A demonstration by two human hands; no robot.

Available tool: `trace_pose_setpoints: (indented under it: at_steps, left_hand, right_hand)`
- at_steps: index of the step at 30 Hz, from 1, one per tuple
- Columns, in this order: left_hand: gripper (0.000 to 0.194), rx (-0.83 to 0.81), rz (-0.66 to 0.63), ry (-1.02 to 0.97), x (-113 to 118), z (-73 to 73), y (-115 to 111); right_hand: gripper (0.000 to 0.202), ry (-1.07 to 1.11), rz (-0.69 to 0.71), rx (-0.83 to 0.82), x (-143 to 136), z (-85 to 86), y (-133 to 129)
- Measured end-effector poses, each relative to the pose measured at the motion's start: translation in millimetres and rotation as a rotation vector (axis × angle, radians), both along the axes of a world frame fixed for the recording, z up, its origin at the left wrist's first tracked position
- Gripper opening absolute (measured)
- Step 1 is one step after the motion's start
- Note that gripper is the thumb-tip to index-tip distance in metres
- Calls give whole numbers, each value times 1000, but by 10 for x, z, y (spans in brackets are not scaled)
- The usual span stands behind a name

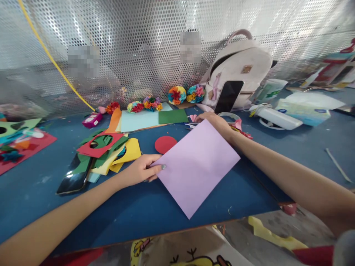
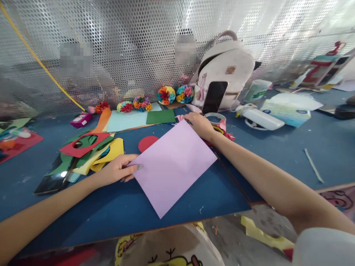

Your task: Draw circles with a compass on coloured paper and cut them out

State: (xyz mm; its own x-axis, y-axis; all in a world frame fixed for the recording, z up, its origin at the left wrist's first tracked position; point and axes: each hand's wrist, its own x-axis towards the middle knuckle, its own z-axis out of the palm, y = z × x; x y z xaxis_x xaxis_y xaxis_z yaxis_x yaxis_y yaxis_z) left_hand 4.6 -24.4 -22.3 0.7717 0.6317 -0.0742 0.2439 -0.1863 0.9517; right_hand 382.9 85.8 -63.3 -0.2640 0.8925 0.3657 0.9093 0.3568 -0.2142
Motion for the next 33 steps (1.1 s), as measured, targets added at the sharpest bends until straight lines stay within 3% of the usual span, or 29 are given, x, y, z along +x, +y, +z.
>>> trace_pose_setpoints:
  at_steps: [6, 12, 14, 17, 19, 20, 21, 23, 26, 30, 33]
  left_hand:
    - [26, 107, 176, 21, 30, -25, 62]
    - [24, 115, 85, 112, -71, 60, 194]
    - [28, 221, 120, 178, -103, 68, 210]
    - [48, 478, 197, 324, -106, 31, 197]
    - [50, 588, 259, 342, -87, -10, 172]
    - [48, 617, 297, 320, -76, -30, 160]
    - [46, 638, 337, 290, -67, -47, 149]
    - [39, 668, 401, 226, -57, -72, 138]
    - [30, 746, 465, 122, -64, -98, 148]
    - [22, 809, 498, 32, -75, -139, 169]
    - [22, 803, 475, 20, -69, -167, 166]
  right_hand:
    - [19, -5, 18, 28, 25, -50, 84]
    - [22, 59, -19, 124, 15, -19, 39]
    - [20, 109, -29, 171, 3, 58, -8]
    - [16, 228, -40, 265, -64, 213, -109]
    - [9, 355, -22, 324, -166, 315, -207]
    - [5, 536, 25, 343, -236, 358, -269]
    - [8, 723, 87, 329, -320, 394, -338]
    - [12, 820, 175, 257, -517, 441, -502]
    - [24, 1084, 339, -81, -833, 457, -782]
    - [32, 980, 480, -409, -1152, 426, -1092]
    - [29, 837, 557, -485, -1266, 402, -1207]
